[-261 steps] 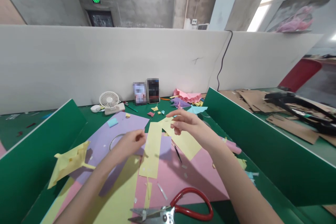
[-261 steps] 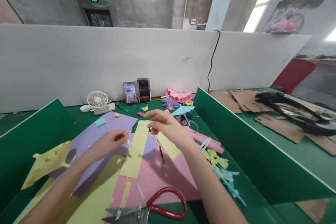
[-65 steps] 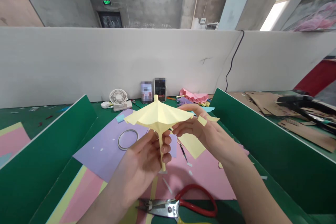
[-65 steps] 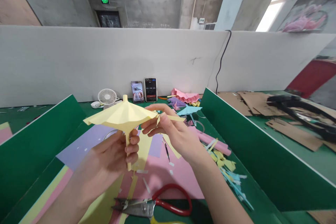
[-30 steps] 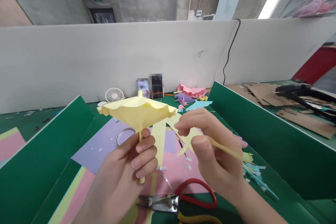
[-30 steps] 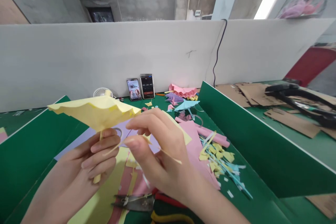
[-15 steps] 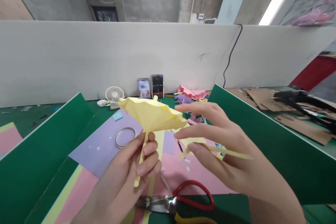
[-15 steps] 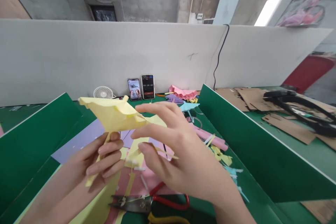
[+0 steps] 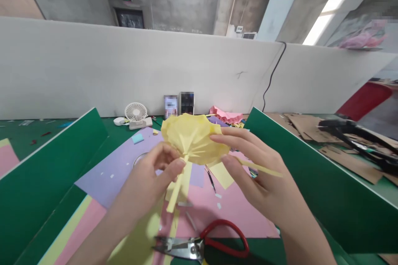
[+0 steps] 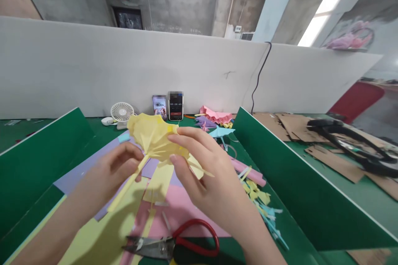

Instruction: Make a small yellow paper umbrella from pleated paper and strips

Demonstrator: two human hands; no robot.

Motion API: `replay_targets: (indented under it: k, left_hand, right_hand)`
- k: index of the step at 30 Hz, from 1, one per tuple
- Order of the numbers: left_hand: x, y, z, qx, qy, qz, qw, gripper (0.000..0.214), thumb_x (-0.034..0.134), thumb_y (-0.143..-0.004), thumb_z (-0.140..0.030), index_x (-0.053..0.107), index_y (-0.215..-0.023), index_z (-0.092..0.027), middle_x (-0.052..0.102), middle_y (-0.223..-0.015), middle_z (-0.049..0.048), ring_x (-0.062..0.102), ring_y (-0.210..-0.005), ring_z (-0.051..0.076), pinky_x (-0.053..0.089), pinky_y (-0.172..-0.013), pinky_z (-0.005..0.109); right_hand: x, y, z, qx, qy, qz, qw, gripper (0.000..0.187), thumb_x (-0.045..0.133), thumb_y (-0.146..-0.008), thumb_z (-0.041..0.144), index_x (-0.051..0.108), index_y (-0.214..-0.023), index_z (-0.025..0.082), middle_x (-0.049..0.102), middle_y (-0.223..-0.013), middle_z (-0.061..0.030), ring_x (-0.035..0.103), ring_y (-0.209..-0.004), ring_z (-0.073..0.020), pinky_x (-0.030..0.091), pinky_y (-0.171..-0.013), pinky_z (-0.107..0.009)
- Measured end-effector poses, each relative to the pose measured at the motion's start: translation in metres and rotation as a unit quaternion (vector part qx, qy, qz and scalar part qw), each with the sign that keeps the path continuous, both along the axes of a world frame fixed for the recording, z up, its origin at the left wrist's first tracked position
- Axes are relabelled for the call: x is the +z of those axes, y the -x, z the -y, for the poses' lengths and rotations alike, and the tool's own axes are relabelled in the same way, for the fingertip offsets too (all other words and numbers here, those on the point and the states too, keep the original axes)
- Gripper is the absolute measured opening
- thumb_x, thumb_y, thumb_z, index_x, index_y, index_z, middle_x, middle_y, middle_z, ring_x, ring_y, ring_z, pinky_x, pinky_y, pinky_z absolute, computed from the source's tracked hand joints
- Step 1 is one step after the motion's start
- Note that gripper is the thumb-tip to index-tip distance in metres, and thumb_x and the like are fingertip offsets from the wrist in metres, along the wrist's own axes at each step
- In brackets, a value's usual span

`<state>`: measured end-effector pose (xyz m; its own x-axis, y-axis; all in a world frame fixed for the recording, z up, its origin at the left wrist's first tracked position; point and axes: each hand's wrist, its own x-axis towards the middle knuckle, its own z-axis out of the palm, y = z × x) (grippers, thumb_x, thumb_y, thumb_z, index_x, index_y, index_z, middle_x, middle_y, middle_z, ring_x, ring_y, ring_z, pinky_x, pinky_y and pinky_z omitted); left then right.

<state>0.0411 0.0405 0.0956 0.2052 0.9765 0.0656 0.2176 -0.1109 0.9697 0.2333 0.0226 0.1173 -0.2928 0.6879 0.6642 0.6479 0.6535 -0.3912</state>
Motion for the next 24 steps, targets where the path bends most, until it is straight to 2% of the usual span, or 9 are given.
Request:
replay_targets:
  k: [2, 4, 8, 12, 16, 18, 20, 24]
  left_hand:
    - [0.005, 0.007, 0.002, 0.064, -0.067, -0.064, 0.994, 0.021, 0.058, -0.073, -0.043, 0.051, -0.077, -0.024, 0.054, -0.074, -0.0038, 0.053, -0.069, 0.012, 0.04, -0.061, 0.022]
    - [0.01, 0.012, 0.008, 0.102, -0.134, -0.111, 0.98, 0.016, 0.058, -0.074, -0.04, 0.051, -0.078, -0.026, 0.056, -0.077, -0.0044, 0.055, -0.073, 0.013, 0.041, -0.063, 0.022]
    - [0.015, 0.012, 0.021, 0.101, -0.257, -0.208, 0.938, 0.003, 0.055, -0.078, -0.031, 0.055, -0.08, -0.028, 0.057, -0.08, -0.0048, 0.054, -0.073, 0.013, 0.041, -0.064, 0.023]
    - [0.014, 0.01, 0.02, 0.089, -0.333, -0.273, 0.898, 0.005, 0.051, -0.081, -0.025, 0.056, -0.081, -0.027, 0.057, -0.081, -0.0029, 0.054, -0.075, 0.014, 0.041, -0.065, 0.024]
    - [0.008, 0.012, 0.014, 0.097, -0.408, -0.32, 0.849, 0.004, 0.052, -0.081, -0.025, 0.054, -0.081, -0.022, 0.057, -0.081, 0.0017, 0.054, -0.079, 0.018, 0.04, -0.069, 0.028]
    - [0.004, 0.013, 0.012, 0.103, -0.426, -0.337, 0.833, 0.006, 0.052, -0.081, -0.026, 0.055, -0.083, -0.021, 0.057, -0.08, 0.0032, 0.053, -0.079, 0.019, 0.039, -0.07, 0.03]
    - [0.002, 0.012, 0.012, 0.108, -0.432, -0.342, 0.828, 0.006, 0.052, -0.08, -0.024, 0.056, -0.084, -0.021, 0.057, -0.079, 0.0038, 0.053, -0.079, 0.02, 0.039, -0.07, 0.03]
    - [0.003, 0.011, 0.01, 0.087, -0.405, -0.308, 0.856, 0.011, 0.051, -0.08, -0.02, 0.058, -0.089, -0.021, 0.056, -0.078, 0.0028, 0.053, -0.076, 0.018, 0.038, -0.067, 0.028]
  right_hand:
    - [-0.001, 0.002, 0.0, 0.0, 0.004, 0.001, 1.0, 0.025, 0.046, -0.086, 0.019, 0.055, -0.11, 0.017, 0.055, -0.112, -0.0074, 0.051, -0.105, -0.0149, 0.045, -0.085, -0.025]
    - [-0.003, 0.004, 0.001, 0.006, 0.018, -0.003, 1.0, 0.026, 0.047, -0.087, 0.022, 0.054, -0.111, 0.017, 0.055, -0.113, -0.0069, 0.051, -0.106, -0.0145, 0.044, -0.087, -0.025]
    - [-0.007, 0.01, 0.003, 0.021, 0.054, -0.015, 0.998, 0.029, 0.044, -0.088, 0.03, 0.054, -0.113, 0.018, 0.055, -0.116, -0.0063, 0.049, -0.109, -0.0142, 0.043, -0.09, -0.024]
    - [-0.011, 0.016, 0.006, 0.041, 0.062, -0.001, 0.997, 0.032, 0.044, -0.088, 0.035, 0.052, -0.115, 0.02, 0.054, -0.117, -0.0062, 0.048, -0.11, -0.0159, 0.044, -0.089, -0.026]
    - [-0.012, 0.019, 0.01, 0.063, 0.077, 0.019, 0.995, 0.035, 0.045, -0.087, 0.035, 0.049, -0.118, 0.019, 0.052, -0.122, -0.0067, 0.047, -0.113, -0.0168, 0.042, -0.092, -0.027]
    - [-0.012, 0.021, 0.011, 0.067, 0.084, 0.025, 0.994, 0.035, 0.046, -0.087, 0.034, 0.049, -0.118, 0.019, 0.053, -0.122, -0.0065, 0.047, -0.113, -0.0169, 0.042, -0.093, -0.027]
    - [-0.012, 0.023, 0.012, 0.07, 0.093, 0.034, 0.993, 0.036, 0.048, -0.086, 0.035, 0.05, -0.118, 0.02, 0.053, -0.122, -0.0051, 0.048, -0.112, -0.0165, 0.042, -0.093, -0.026]
    - [-0.012, 0.024, 0.012, 0.07, 0.113, 0.043, 0.99, 0.037, 0.052, -0.084, 0.034, 0.05, -0.118, 0.022, 0.053, -0.123, -0.0028, 0.048, -0.112, -0.0156, 0.042, -0.093, -0.025]
